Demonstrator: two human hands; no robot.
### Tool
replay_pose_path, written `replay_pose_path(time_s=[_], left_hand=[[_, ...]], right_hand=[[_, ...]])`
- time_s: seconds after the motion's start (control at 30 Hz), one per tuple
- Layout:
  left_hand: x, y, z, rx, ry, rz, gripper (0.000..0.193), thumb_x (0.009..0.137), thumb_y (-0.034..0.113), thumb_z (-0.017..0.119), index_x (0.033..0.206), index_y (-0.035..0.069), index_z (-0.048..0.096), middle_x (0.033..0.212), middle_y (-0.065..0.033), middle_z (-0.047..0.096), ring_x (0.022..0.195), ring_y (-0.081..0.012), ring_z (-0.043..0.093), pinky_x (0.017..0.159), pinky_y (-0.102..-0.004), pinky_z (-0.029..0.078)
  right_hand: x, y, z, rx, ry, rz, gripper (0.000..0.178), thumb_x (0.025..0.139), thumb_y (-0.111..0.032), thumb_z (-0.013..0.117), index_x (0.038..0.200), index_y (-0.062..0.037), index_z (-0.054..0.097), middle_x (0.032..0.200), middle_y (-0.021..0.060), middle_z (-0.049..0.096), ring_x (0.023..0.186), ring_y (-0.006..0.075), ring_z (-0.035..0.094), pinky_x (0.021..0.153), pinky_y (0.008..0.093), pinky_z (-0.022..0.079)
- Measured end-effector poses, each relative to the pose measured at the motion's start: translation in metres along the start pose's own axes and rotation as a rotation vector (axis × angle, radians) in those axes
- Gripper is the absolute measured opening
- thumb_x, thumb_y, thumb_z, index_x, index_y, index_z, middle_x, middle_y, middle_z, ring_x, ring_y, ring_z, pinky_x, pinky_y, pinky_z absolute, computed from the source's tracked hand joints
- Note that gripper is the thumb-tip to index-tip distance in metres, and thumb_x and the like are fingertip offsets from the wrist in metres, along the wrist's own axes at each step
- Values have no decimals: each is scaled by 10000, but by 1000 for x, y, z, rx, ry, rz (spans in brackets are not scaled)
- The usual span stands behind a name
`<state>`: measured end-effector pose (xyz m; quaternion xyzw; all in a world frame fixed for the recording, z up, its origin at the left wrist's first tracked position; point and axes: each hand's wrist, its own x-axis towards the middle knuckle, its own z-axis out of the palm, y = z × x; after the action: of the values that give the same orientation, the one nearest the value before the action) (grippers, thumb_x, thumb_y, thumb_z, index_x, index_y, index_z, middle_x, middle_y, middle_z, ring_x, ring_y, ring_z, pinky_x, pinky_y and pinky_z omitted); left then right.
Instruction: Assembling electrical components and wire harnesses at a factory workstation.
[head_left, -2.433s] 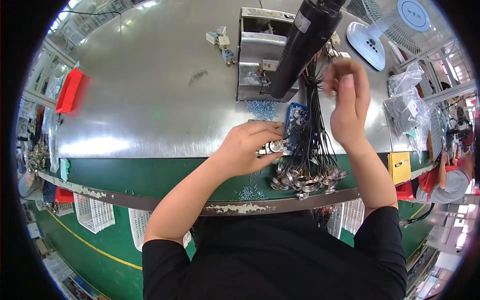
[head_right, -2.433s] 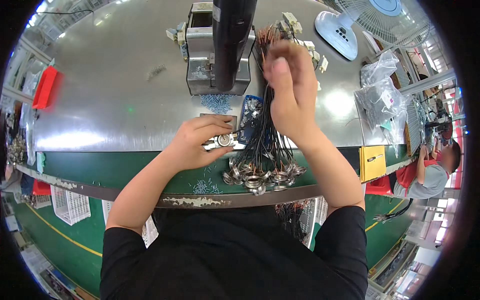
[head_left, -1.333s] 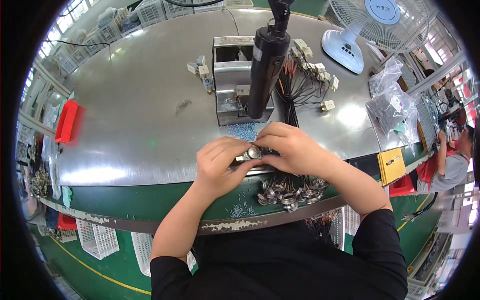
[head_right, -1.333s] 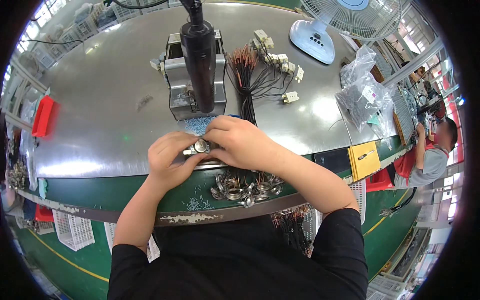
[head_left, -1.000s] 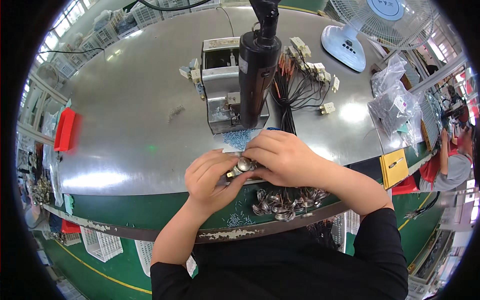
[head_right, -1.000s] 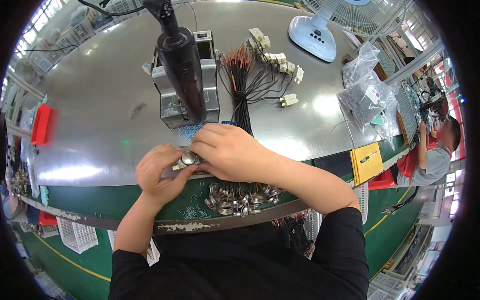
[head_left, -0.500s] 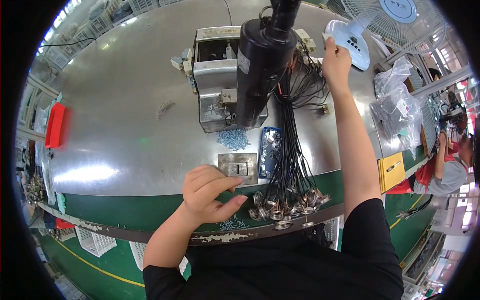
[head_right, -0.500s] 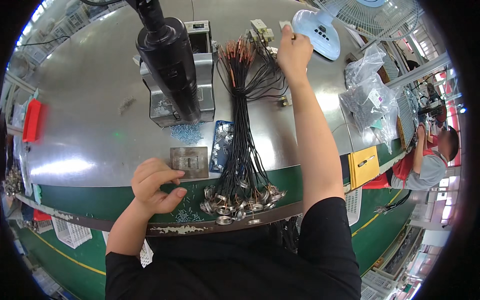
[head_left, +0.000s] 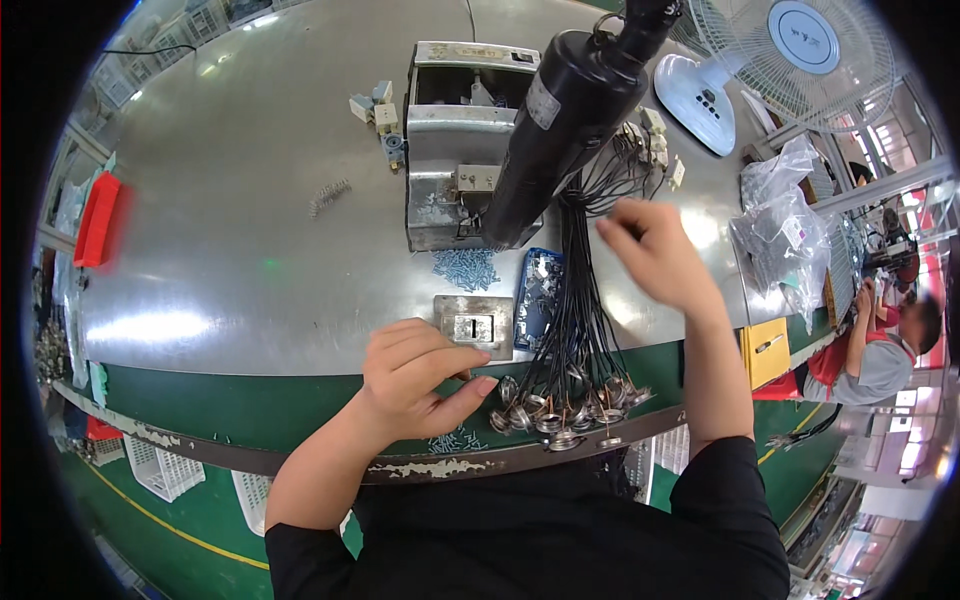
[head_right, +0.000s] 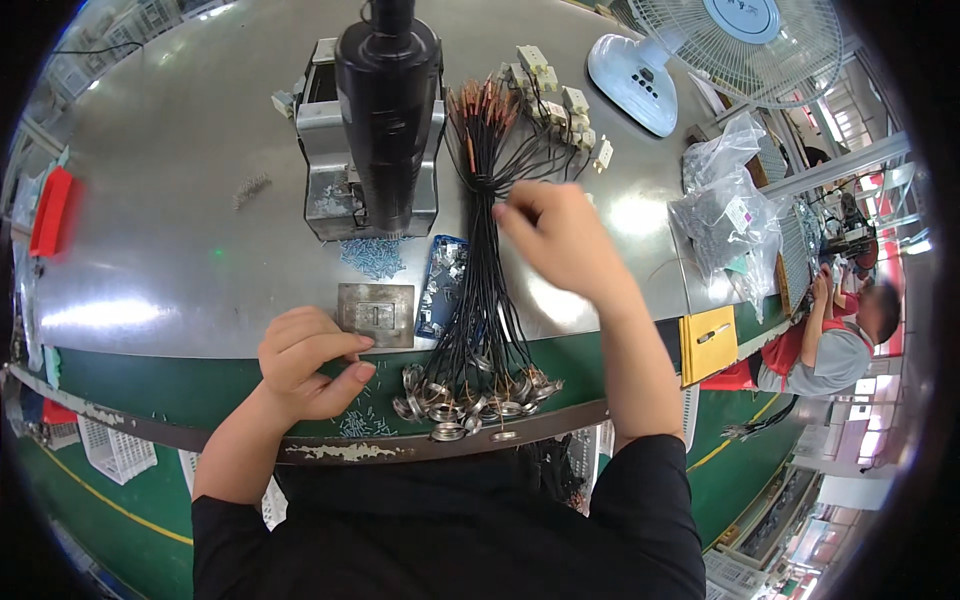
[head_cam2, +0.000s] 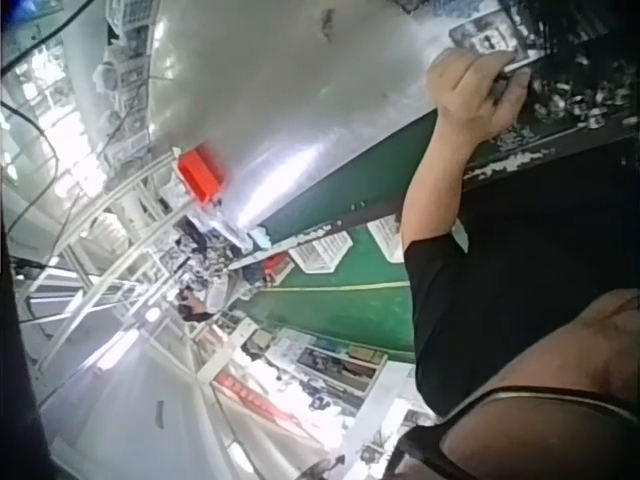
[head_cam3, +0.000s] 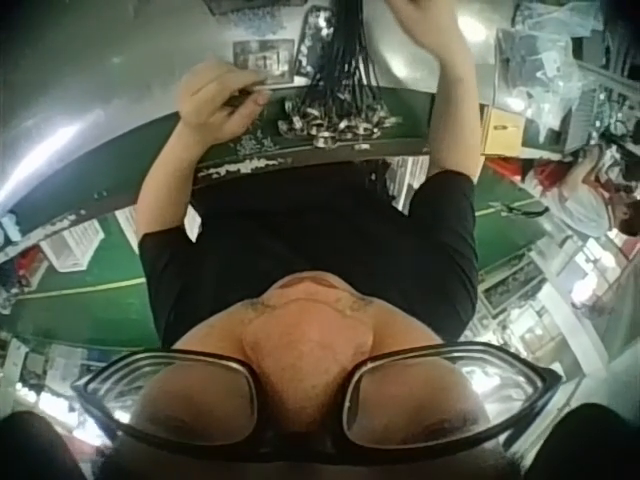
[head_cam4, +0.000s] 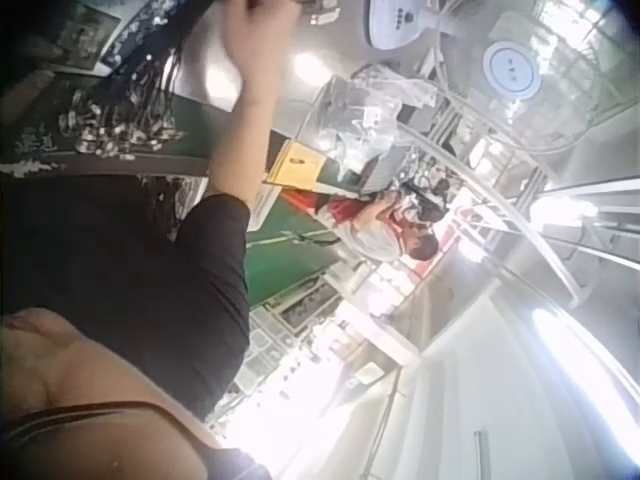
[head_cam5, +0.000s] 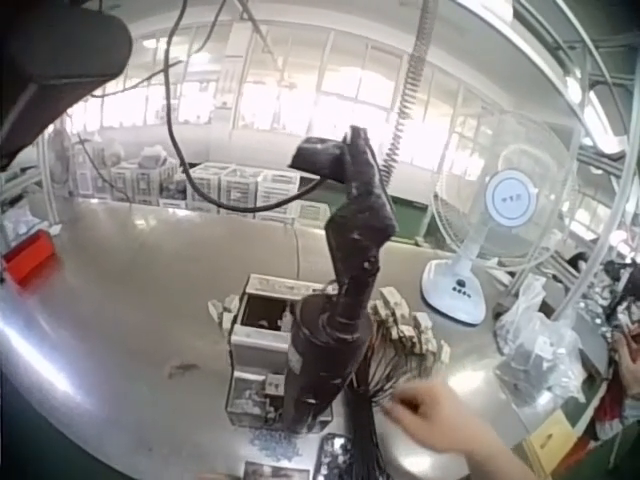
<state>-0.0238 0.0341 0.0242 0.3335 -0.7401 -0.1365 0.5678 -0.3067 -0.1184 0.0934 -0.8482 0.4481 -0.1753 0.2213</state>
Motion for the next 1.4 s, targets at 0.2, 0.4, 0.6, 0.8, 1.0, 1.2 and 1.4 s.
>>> replay_pose_path(time_s=[0.2, 0.4, 0.6, 0.8, 1.0, 1.2, 1.4], left_hand=[[-2, 5, 2, -17, -17, -13, 191, 784, 108, 852, 938, 60, 750, 680, -18, 670, 551, -192, 608, 547, -310, 450], [-5, 5, 4, -6, -35, -57, 178, 776, 95, 854, 921, 72, 753, 690, -25, 680, 569, -197, 626, 566, -321, 460], [-5, 9, 6, -18, -36, -104, 147, 798, 89, 841, 914, 72, 753, 696, -37, 683, 582, -206, 638, 572, -330, 467], [-10, 12, 8, -52, -49, -138, 128, 819, 82, 829, 919, 59, 753, 700, -52, 687, 585, -211, 641, 567, -336, 477], [-10, 13, 9, -79, -75, -159, 123, 831, 84, 822, 926, 48, 753, 724, -73, 701, 598, -214, 653, 576, -329, 495], [3, 25, 6, -124, -177, -259, 158, 860, 102, 807, 988, 27, 754, 808, -107, 724, 680, -257, 690, 649, -343, 534], [50, 45, 40, -154, -512, -87, 379, 911, 274, 766, 1144, -20, 711, 1144, -169, 717, 1103, -376, 667, 995, -448, 531]], right_hand=[[-19, -16, 36, -350, -95, 83, 279, 980, -242, 607, 836, -12, 673, 786, 233, 698, 777, 456, 689, 719, 554, 546], [-25, -19, 52, -463, -14, 61, 265, 994, -214, 595, 846, 2, 636, 802, 241, 691, 778, 464, 673, 726, 571, 528], [-29, -21, 46, -425, -12, 63, 284, 1019, -217, 575, 856, 6, 641, 814, 249, 699, 776, 468, 679, 729, 572, 535], [-28, -12, 50, -287, -11, 79, 309, 1042, -211, 586, 834, 15, 624, 751, 229, 676, 688, 415, 646, 676, 502, 508], [-33, -3, 30, 761, 26, 491, 293, 1071, -258, 626, 837, -81, 612, 707, 8, 611, 581, 88, 489, 547, 239, 345], [-74, -9, 14, 833, -298, 496, 183, 1053, -204, 656, 1017, -25, 648, 817, 14, 666, 617, 62, 542, 547, 236, 410], [-83, -14, 15, 842, -322, 375, 90, 1041, -100, 649, 1100, -38, 621, 825, -26, 625, 675, 43, 524, 589, 224, 406]])
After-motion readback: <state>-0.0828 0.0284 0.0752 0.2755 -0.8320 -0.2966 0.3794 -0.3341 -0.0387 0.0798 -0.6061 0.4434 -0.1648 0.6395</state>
